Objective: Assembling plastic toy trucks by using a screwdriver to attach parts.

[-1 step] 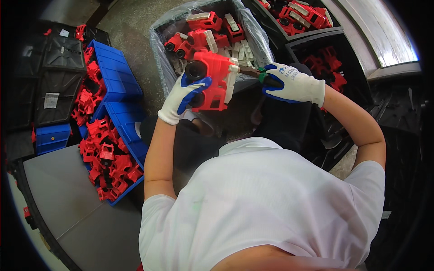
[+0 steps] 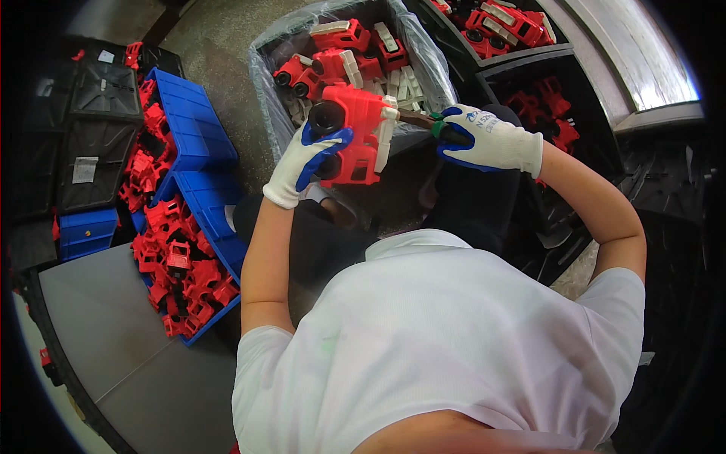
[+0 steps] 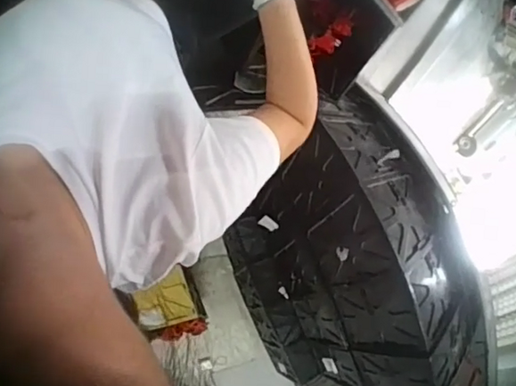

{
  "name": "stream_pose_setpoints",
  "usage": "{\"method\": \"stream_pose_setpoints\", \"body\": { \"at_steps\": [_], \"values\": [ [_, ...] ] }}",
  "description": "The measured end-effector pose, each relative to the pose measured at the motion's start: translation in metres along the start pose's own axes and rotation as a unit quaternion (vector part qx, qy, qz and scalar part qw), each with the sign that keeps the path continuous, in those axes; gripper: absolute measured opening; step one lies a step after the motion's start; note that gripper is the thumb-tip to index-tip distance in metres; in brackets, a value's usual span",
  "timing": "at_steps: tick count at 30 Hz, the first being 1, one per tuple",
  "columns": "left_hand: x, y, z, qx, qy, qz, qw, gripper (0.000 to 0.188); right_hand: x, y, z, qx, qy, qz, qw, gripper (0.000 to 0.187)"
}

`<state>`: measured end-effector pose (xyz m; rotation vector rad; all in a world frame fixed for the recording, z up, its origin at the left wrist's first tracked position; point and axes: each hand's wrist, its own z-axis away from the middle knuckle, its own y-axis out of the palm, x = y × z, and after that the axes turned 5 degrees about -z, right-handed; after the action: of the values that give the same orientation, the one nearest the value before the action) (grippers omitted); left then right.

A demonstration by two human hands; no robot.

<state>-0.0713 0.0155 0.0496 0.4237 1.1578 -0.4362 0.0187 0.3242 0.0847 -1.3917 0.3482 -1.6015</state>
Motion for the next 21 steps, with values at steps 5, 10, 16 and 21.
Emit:
{"method": "stream_pose_setpoints", "body": {
  "at_steps": [5,10,16,21],
  "values": [
    [0.003,0.000,-0.001,0.002,0.000,-0.018,1.000,0.047,-0.011,0.012,-0.001,0.000,-0.031,-0.066,0.997,0.038],
    [0.033,-0.019,-0.017,0.037,0.015,0.007,0.999,0.046,-0.019,0.059,-0.011,-0.072,-0.004,-0.043,0.996,0.032],
    [0.069,-0.053,-0.025,0.193,-0.107,0.319,0.922,0.073,0.005,0.042,-0.006,-0.195,-0.126,0.299,0.926,0.032],
    [0.065,-0.002,-0.017,0.233,-0.192,0.455,0.838,0.079,0.020,0.029,-0.005,-0.153,-0.183,0.402,0.884,0.019]
  ]
}}
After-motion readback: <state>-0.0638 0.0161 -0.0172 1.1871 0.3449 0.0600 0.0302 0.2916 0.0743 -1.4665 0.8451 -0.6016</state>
